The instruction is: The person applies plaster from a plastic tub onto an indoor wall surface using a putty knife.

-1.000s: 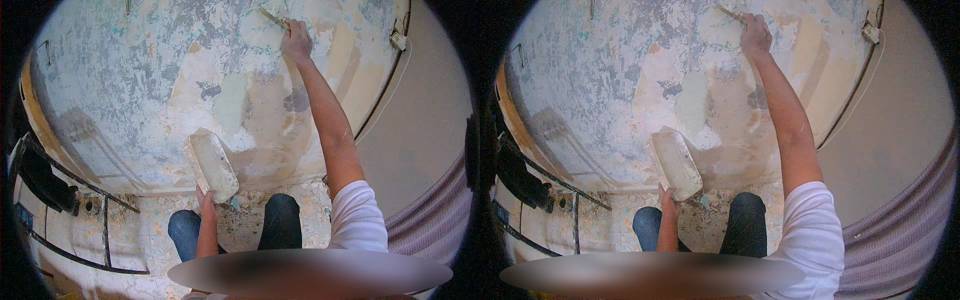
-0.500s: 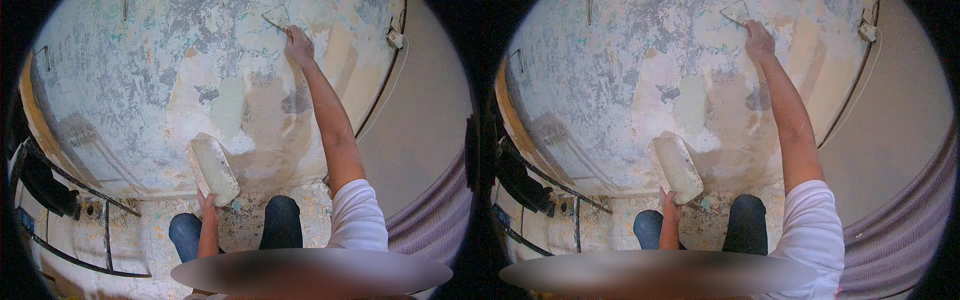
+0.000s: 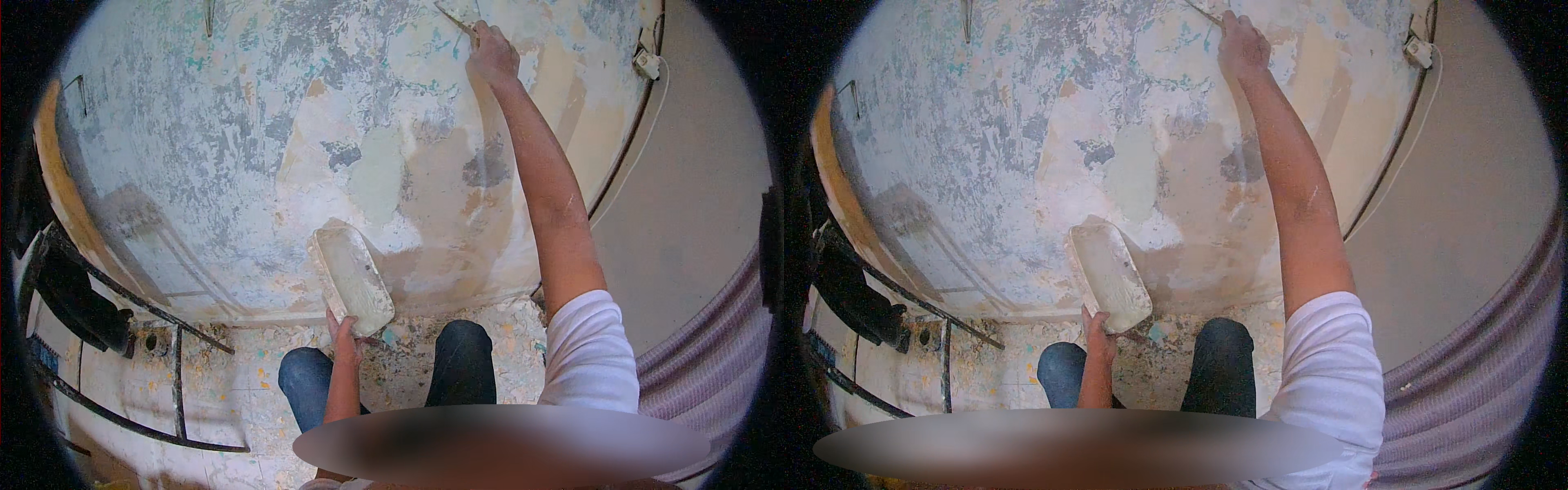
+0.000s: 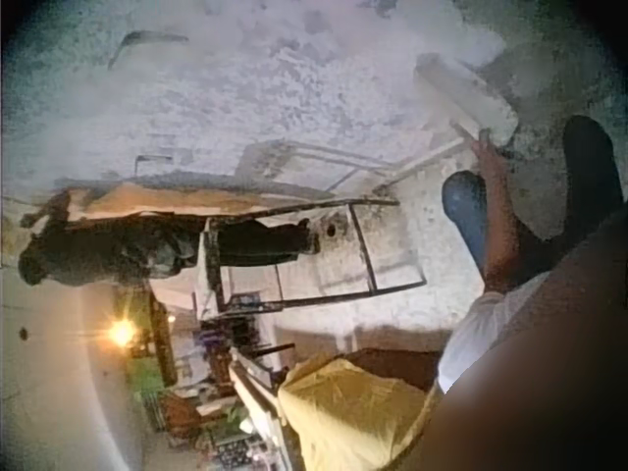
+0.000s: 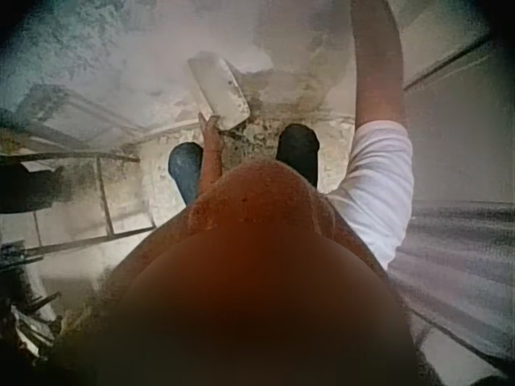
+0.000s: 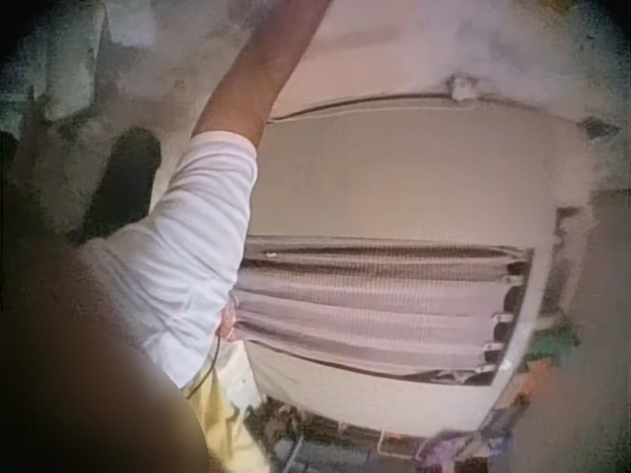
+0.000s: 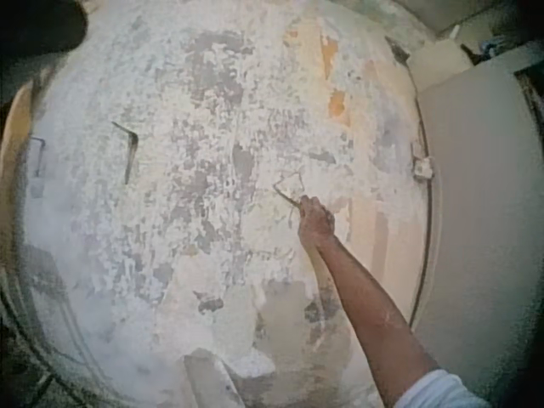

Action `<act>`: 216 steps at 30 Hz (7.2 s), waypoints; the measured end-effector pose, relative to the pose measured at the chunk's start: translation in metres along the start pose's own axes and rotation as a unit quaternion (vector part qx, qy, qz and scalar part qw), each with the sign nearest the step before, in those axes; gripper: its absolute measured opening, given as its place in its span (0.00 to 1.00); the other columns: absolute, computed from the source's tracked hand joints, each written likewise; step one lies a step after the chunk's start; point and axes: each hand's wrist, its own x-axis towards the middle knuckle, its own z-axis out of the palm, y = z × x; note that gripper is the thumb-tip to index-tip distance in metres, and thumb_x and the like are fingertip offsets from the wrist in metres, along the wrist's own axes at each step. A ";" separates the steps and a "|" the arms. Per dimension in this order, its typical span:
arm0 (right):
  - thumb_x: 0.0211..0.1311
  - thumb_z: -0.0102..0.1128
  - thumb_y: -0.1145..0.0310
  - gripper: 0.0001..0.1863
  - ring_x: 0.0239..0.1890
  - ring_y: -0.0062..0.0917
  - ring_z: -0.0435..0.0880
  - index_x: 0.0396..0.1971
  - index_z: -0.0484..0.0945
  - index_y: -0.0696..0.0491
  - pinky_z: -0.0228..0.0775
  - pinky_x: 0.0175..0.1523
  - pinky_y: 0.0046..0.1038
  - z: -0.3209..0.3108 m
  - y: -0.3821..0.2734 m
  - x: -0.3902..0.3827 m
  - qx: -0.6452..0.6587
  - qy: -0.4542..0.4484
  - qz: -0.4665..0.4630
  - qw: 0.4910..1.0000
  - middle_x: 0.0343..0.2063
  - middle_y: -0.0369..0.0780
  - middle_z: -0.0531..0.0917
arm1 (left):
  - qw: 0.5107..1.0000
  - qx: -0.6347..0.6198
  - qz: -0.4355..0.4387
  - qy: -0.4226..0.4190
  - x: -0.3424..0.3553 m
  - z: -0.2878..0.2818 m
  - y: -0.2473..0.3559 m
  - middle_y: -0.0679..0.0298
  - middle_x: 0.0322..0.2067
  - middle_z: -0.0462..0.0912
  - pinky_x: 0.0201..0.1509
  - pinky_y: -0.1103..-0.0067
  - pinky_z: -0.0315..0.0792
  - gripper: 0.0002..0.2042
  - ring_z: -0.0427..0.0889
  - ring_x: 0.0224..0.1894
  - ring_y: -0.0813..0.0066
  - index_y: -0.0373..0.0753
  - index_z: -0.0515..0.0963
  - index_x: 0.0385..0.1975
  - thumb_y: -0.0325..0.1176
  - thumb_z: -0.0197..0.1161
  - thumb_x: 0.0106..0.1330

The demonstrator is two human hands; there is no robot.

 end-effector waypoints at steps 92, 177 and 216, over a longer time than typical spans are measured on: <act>0.58 0.49 0.77 0.20 0.36 0.30 0.76 0.52 0.68 0.49 0.69 0.42 0.30 -0.012 0.010 -0.130 0.383 0.034 0.065 0.921 0.33 0.42 0.75 | 0.997 -0.055 0.045 -0.031 -0.012 -0.007 0.007 0.56 0.57 0.61 0.54 0.57 0.66 0.47 0.66 0.54 0.54 0.50 0.40 0.69 0.27 0.54 0.45; 0.65 0.51 0.69 0.13 0.10 0.16 0.63 0.48 0.70 0.55 0.55 0.15 0.18 -0.099 -0.087 -0.456 0.608 -0.392 0.490 0.486 0.24 0.40 0.78 | 0.962 -0.164 0.157 -0.151 -0.017 -0.016 0.050 0.54 0.57 0.65 0.60 0.61 0.68 0.41 0.69 0.58 0.56 0.42 0.49 0.65 0.24 0.48 0.43; 0.68 0.44 0.61 0.14 0.11 0.18 0.66 0.46 0.67 0.53 0.61 0.13 0.19 -0.085 -0.078 -0.391 0.784 -0.342 0.458 0.242 0.25 0.41 0.76 | 0.995 -0.096 0.017 0.004 -0.026 -0.016 0.033 0.54 0.58 0.63 0.57 0.68 0.68 0.40 0.67 0.57 0.59 0.44 0.48 0.67 0.26 0.55 0.51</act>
